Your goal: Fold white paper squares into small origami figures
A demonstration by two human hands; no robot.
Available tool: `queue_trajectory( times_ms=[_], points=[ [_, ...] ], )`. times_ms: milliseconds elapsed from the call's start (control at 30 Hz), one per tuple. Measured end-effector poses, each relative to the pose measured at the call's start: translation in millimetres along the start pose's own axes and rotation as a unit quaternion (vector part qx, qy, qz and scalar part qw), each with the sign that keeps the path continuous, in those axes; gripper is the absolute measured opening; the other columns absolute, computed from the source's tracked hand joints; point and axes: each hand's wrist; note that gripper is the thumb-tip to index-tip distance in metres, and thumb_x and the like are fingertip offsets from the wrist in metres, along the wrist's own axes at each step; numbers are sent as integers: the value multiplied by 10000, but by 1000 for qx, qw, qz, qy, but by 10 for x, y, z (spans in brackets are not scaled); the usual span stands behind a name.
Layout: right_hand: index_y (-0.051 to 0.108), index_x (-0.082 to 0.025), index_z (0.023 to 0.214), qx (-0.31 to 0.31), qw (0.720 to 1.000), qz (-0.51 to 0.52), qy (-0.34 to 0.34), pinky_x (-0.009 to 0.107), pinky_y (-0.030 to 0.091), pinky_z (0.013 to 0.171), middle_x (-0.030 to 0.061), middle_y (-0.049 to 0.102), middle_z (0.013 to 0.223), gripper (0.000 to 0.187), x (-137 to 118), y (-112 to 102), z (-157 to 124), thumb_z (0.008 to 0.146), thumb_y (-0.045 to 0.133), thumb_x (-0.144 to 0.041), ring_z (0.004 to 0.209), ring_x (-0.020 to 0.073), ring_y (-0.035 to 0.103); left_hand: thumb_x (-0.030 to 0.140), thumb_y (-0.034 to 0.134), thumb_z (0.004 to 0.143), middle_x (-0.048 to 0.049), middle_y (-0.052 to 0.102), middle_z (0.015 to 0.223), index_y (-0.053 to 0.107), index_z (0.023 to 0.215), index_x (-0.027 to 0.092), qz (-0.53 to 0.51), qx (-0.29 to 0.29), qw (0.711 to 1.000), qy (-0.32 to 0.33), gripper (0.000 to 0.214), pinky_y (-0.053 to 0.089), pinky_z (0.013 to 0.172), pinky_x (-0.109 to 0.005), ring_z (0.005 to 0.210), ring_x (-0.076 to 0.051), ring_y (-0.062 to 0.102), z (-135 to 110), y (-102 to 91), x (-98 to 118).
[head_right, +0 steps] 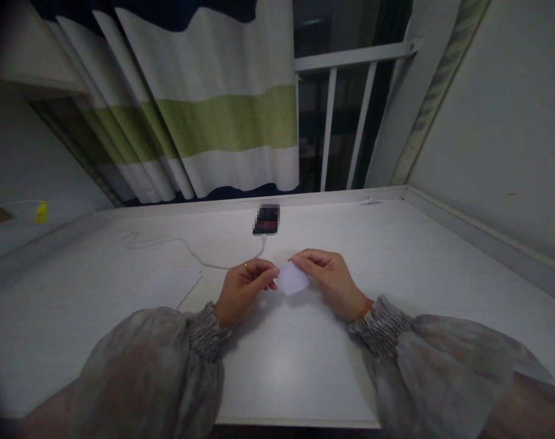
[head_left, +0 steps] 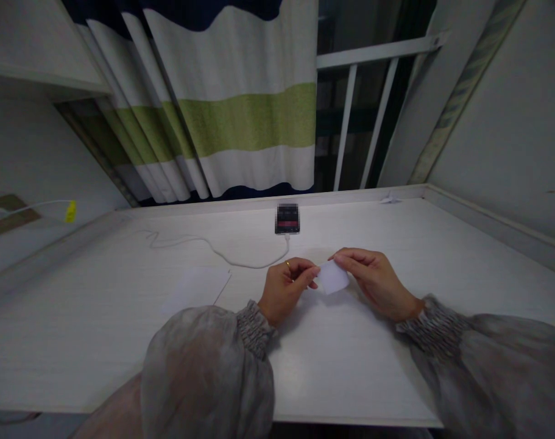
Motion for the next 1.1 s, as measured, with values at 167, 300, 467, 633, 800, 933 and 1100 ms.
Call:
queue_trajectory(
  times_ms=[167, 300, 467, 633, 800, 933, 1100],
  points=[
    [689, -191, 661, 16, 999, 8, 28, 249, 387, 596, -1, 622, 650, 145, -34, 12, -2, 673, 656, -332, 617, 119, 504, 272, 622, 690, 14, 580, 531, 618, 662, 139, -8, 3, 1000, -5, 135, 432, 507, -195, 487, -81, 530, -3, 11, 23],
    [683, -184, 616, 34, 998, 8, 50, 255, 388, 572, 1, 622, 605, 155, -49, 21, 2, 635, 678, -338, 579, 120, 503, 278, 630, 677, 8, 590, 542, 624, 655, 140, -6, 10, 1000, -12, 140, 435, 506, -201, 489, -87, 538, -4, 23, 27],
    [698, -177, 684, 13, 997, 2, 72, 259, 403, 597, 14, 649, 658, 195, -27, 16, 19, 648, 670, -367, 598, 123, 526, 273, 635, 666, 10, 586, 508, 627, 641, 133, -5, 24, 999, -25, 142, 409, 482, -197, 464, -86, 533, 8, 13, 24],
    [699, -188, 760, -23, 997, 4, 77, 241, 401, 614, 0, 651, 674, 210, -15, 21, 32, 665, 664, -372, 618, 111, 529, 253, 648, 651, 17, 594, 521, 617, 635, 129, -26, 66, 997, -35, 129, 372, 457, -181, 452, -73, 530, 45, -10, -1],
    [701, -195, 736, -6, 998, 6, 70, 248, 405, 623, 0, 653, 667, 198, -3, 17, 30, 669, 659, -377, 627, 118, 539, 270, 650, 653, 14, 606, 547, 624, 644, 133, -32, 63, 997, -38, 140, 372, 462, -191, 454, -75, 532, 52, 0, -15],
    [702, -194, 677, 9, 996, 20, 83, 259, 407, 623, 2, 652, 641, 170, -19, 12, 30, 628, 686, -356, 610, 123, 539, 276, 649, 652, 11, 604, 541, 620, 629, 133, -36, 39, 997, -50, 147, 375, 478, -198, 463, -81, 536, 40, -5, -22],
    [701, -181, 638, -3, 993, 36, 110, 249, 393, 586, 3, 653, 606, 146, -29, 5, 30, 595, 706, -320, 583, 117, 534, 274, 644, 654, 12, 588, 530, 614, 635, 131, -39, -4, 998, -58, 147, 381, 515, -203, 493, -87, 525, 52, -37, -33]
  ],
)
Point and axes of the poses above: each hand's wrist, its own z-axis towards the middle knuckle, its own y-axis out of the palm, x = y × z
